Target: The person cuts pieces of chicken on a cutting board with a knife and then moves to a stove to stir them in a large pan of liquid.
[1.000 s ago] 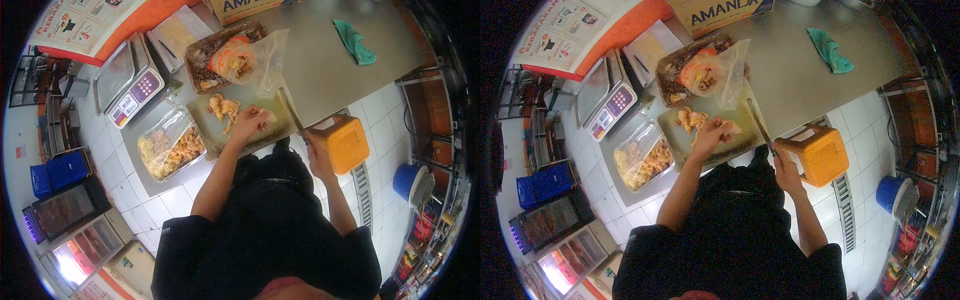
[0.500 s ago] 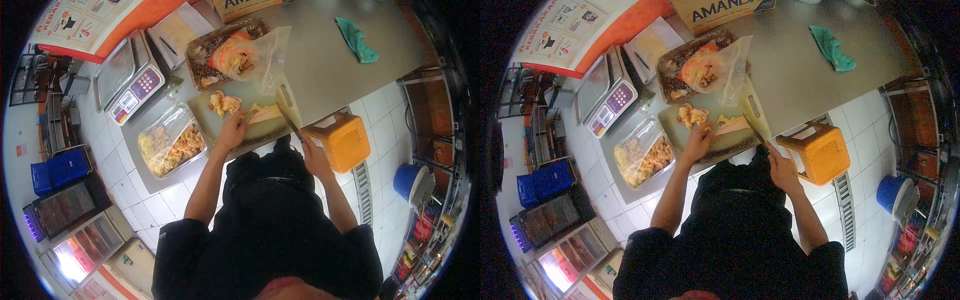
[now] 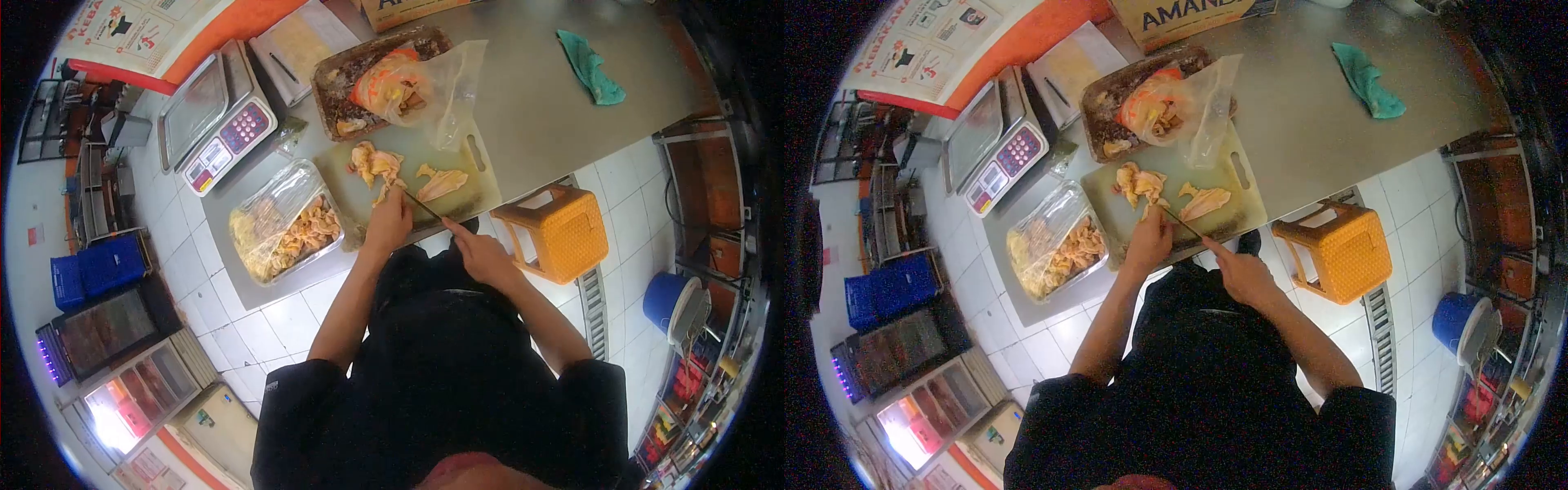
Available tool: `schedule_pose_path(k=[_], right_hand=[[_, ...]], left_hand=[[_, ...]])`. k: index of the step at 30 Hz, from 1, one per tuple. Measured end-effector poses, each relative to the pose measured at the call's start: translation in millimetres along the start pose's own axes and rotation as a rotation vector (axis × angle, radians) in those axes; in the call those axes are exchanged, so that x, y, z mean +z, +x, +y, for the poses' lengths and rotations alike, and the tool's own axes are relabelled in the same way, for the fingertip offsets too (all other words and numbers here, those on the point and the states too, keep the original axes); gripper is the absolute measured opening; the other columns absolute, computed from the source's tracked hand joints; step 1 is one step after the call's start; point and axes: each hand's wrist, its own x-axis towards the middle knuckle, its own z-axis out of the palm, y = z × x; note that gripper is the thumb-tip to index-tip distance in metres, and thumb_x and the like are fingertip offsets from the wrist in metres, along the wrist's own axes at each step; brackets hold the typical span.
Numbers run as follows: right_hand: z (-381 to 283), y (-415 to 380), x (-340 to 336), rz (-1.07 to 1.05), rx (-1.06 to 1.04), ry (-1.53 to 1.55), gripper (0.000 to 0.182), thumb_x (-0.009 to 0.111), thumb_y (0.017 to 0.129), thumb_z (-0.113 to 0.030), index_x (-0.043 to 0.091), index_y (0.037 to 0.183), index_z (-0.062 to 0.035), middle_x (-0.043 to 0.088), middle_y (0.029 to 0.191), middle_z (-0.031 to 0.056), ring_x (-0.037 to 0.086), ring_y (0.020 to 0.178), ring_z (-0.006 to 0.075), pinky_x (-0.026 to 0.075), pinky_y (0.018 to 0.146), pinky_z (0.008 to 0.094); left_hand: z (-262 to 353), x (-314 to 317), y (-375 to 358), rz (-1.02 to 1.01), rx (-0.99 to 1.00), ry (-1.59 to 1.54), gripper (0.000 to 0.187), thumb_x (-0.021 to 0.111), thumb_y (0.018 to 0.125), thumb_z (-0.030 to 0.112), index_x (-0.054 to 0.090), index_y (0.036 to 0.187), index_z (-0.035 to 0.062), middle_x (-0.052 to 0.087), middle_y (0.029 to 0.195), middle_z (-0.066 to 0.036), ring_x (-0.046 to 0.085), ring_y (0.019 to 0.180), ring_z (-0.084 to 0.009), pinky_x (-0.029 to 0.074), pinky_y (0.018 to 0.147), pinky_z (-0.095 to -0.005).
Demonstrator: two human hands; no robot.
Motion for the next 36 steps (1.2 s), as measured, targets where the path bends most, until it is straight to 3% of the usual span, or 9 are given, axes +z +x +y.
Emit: schedule_pose_path(k=[5, 11, 14, 20, 25, 30, 32, 34, 36], right_hand=[[6, -32, -16, -0.033, 0.038, -0.064, 0.049, 0.042, 0.1, -0.025, 0.031, 0.148, -0.0291, 0.065, 0.082, 0.0269, 0.065, 0.076, 0.044, 0.052, 0.07, 0.0537], [6, -40, -24, -0.038, 0.029, -0.048, 0.048, 0.043, 0.1, -0.025, 0.034, 0.147, -0.0293, 0.065, 0.081, 0.0267, 0.065, 0.076, 0.0445, 0.052, 0.071, 0.0544], [0, -41, -21, 0.002, -0.02, 0.055, 0.046, 0.044, 0.099, -0.024, 0.038, 0.145, -0.0264, 0.065, 0.08, 0.0265, 0.064, 0.076, 0.0447, 0.05, 0.072, 0.0542], [-18, -8, -3, -0.017, -0.056, 0.077, 0.045, 0.045, 0.098, -0.024, 0.04, 0.143, -0.0229, 0.064, 0.081, 0.0277, 0.062, 0.077, 0.0473, 0.048, 0.073, 0.0559], [-21, 20, 12, -0.054, -0.101, 0.011, 0.046, 0.042, 0.1, -0.025, 0.036, 0.146, -0.0238, 0.065, 0.084, 0.0275, 0.064, 0.08, 0.0457, 0.05, 0.073, 0.0553], [-18, 45, 24, 0.047, -0.246, 0.054, 0.048, 0.043, 0.099, -0.025, 0.033, 0.147, -0.024, 0.066, 0.086, 0.0271, 0.064, 0.08, 0.0451, 0.05, 0.071, 0.0553], [-18, 37, 17, 0.005, -0.202, -0.002, 0.048, 0.042, 0.1, -0.025, 0.033, 0.147, -0.0254, 0.066, 0.086, 0.0264, 0.064, 0.08, 0.0447, 0.051, 0.072, 0.0552], [-20, 19, 4, -0.048, -0.159, -0.055, 0.048, 0.042, 0.1, -0.025, 0.033, 0.147, -0.0269, 0.066, 0.086, 0.0257, 0.064, 0.08, 0.0443, 0.051, 0.072, 0.055], [-13, 1, -13, -0.146, -0.03, -0.105, 0.047, 0.042, 0.1, -0.025, 0.035, 0.147, -0.0293, 0.066, 0.085, 0.0249, 0.065, 0.08, 0.0436, 0.051, 0.074, 0.0547]], left_hand=[[-11, 1, 3, 0.001, 0.105, 0.024, 0.012, 0.053, 0.089, 0.009, 0.046, 0.096, 0.0022, 0.061, 0.079, -0.027, 0.059, 0.076, -0.0485, 0.045, 0.067, -0.0565], [-25, -27, -1, -0.022, -0.014, 0.123, 0.017, 0.056, 0.086, 0.011, 0.047, 0.099, 0.0028, 0.063, 0.08, -0.025, 0.06, 0.074, -0.0472, 0.048, 0.069, -0.054], [-20, -32, -3, -0.027, 0.007, 0.051, 0.021, 0.059, 0.084, 0.011, 0.053, 0.102, 0.0023, 0.067, 0.083, -0.023, 0.063, 0.078, -0.0445, 0.05, 0.071, -0.0517], [-3, -30, -13, -0.075, -0.2, 0.078, 0.013, 0.063, 0.081, 0.011, 0.07, 0.087, 0.002, 0.069, 0.089, -0.022, 0.067, 0.086, -0.0387, 0.053, 0.077, -0.0468], [-21, -18, -18, 0.064, -0.045, 0.06, 0.014, 0.064, 0.08, 0.013, 0.07, 0.084, 0.0014, 0.068, 0.083, -0.023, 0.065, 0.079, -0.0401, 0.052, 0.074, -0.0463], [-16, -22, -24, 0.061, -0.058, 0.107, 0.014, 0.062, 0.081, 0.013, 0.069, 0.083, 0.0012, 0.067, 0.081, -0.022, 0.065, 0.078, -0.0405, 0.052, 0.073, -0.0467], [-22, -21, -20, 0.045, -0.106, 0.07, 0.014, 0.061, 0.081, 0.013, 0.069, 0.083, 0.0011, 0.067, 0.081, -0.022, 0.065, 0.078, -0.0405, 0.052, 0.073, -0.0468], [-31, -23, -20, 0.18, -0.035, 0.082, 0.016, 0.061, 0.082, 0.014, 0.069, 0.085, 0.001, 0.067, 0.079, -0.022, 0.065, 0.076, -0.0403, 0.052, 0.072, -0.0467], [-33, -31, -16, 0.131, -0.089, 0.081, 0.016, 0.061, 0.082, 0.014, 0.07, 0.087, 0.0027, 0.067, 0.083, -0.021, 0.065, 0.082, -0.0395, 0.052, 0.075, -0.0465]])
